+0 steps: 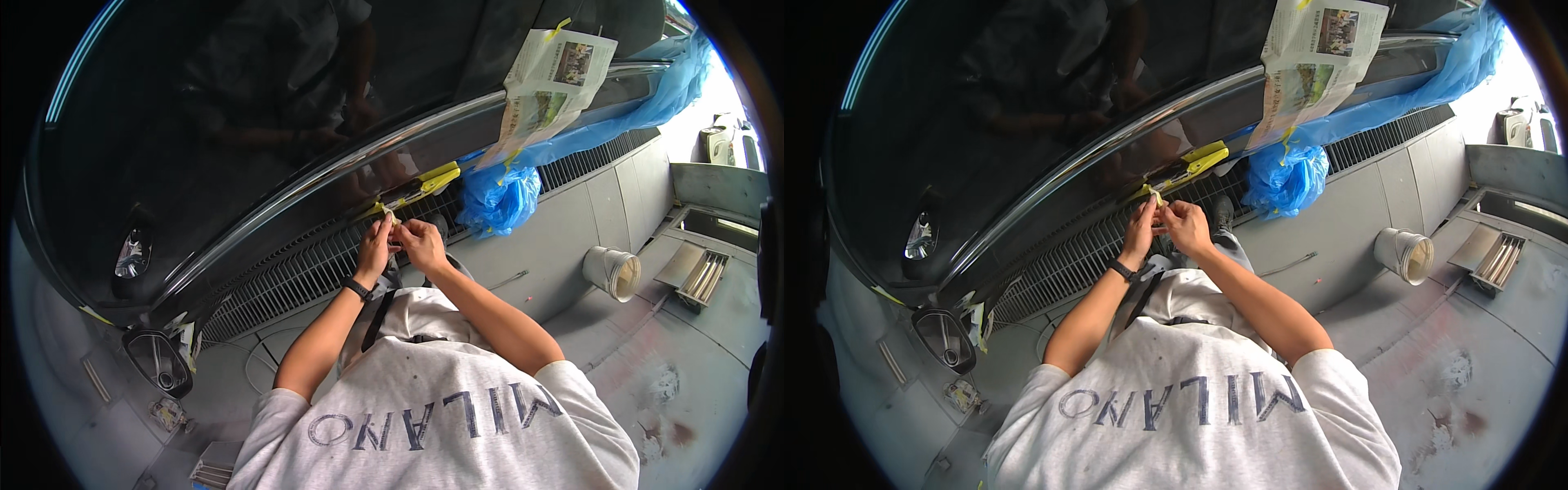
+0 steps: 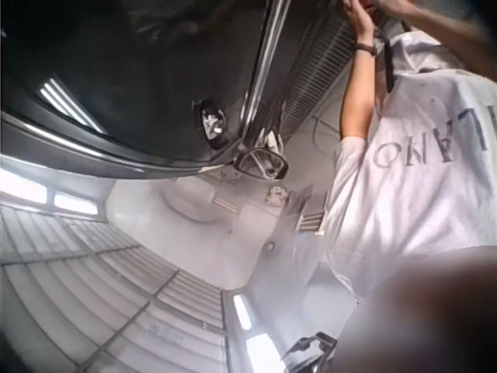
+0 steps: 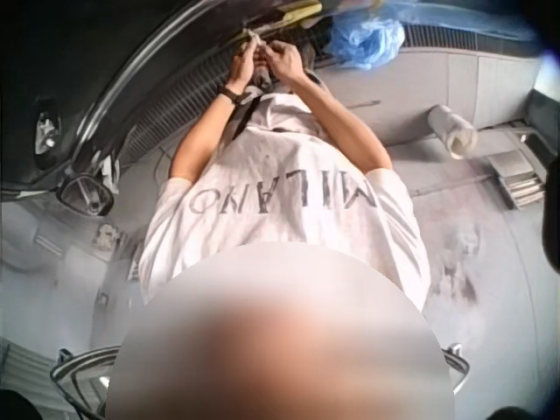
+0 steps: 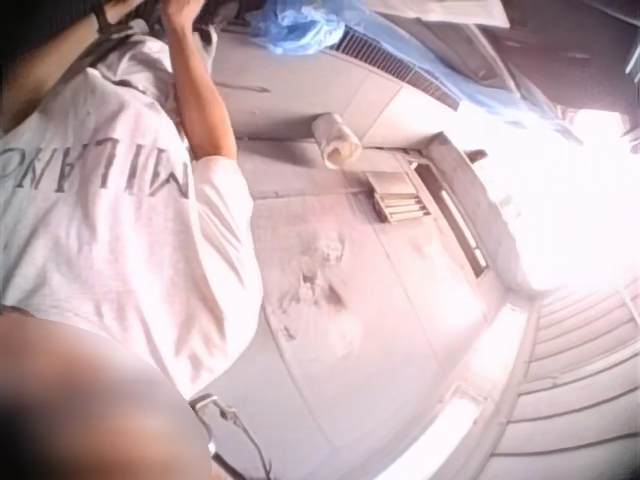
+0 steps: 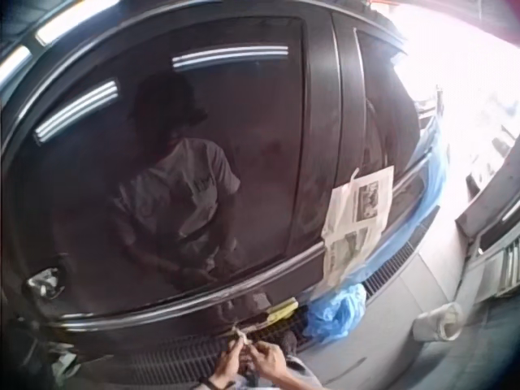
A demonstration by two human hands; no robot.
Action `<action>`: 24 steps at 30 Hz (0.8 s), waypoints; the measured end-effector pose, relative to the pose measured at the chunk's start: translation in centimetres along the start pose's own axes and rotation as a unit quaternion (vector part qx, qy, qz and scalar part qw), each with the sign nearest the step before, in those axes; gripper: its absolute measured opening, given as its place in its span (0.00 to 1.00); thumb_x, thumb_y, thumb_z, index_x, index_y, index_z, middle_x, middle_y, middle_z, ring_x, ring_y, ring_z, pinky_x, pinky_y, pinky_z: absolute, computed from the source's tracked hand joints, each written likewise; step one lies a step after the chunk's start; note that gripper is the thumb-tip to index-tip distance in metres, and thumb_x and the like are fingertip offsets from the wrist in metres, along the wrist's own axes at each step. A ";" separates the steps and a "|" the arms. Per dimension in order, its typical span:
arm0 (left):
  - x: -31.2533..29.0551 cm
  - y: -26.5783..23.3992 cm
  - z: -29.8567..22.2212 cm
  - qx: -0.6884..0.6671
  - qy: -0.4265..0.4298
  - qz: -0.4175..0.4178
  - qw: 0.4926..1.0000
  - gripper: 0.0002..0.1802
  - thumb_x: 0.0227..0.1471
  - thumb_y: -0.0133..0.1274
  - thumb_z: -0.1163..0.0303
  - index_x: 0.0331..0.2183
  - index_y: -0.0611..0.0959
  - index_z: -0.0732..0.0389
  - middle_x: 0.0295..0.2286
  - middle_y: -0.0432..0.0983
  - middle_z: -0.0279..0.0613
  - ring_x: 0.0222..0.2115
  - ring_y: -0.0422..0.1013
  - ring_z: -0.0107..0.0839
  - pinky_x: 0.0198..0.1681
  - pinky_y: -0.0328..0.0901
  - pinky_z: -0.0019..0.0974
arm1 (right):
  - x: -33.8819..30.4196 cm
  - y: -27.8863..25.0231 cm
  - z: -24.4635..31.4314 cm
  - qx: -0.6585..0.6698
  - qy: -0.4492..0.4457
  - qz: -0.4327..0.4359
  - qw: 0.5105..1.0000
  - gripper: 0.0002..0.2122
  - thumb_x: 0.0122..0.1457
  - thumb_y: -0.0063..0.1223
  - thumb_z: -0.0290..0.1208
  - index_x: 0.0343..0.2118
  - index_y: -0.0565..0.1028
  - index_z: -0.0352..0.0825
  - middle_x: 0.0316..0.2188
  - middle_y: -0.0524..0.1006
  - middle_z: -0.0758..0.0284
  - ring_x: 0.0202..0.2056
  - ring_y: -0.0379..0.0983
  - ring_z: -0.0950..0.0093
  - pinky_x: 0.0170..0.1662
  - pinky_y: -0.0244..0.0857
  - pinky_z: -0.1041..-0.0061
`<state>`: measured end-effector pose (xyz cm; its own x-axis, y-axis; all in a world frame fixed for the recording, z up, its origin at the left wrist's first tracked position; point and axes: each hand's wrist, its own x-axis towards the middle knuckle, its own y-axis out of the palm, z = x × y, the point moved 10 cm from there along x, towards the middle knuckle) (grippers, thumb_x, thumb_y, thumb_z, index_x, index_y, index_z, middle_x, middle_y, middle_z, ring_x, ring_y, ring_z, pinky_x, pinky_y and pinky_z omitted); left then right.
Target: The person removes blue plastic sheeting and yellow masking tape from the exterior and interior of a car. They peel tape from the hood, windshield, door frames, and interior door panels, then gather the removed materials.
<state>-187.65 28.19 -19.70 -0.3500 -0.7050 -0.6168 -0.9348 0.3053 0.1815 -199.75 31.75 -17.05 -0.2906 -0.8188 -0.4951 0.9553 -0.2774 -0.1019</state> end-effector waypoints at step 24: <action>-6.9 -7.8 3.5 0.039 0.037 -0.041 0.998 0.18 0.68 0.48 0.63 0.34 0.85 0.66 0.26 0.83 0.37 0.28 0.77 0.24 0.32 0.67 0.27 | 2.8 9.6 -3.8 0.031 0.113 0.130 0.985 0.20 0.67 0.56 0.47 0.37 0.81 0.31 0.27 0.80 0.70 0.28 0.78 0.80 0.33 0.74 0.77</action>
<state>-177.74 32.98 -19.53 -0.2787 -0.7745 -0.5678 -0.9540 0.2914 0.0708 -191.14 28.70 -22.72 -0.0105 -0.7355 -0.6774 0.9888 -0.1085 0.1024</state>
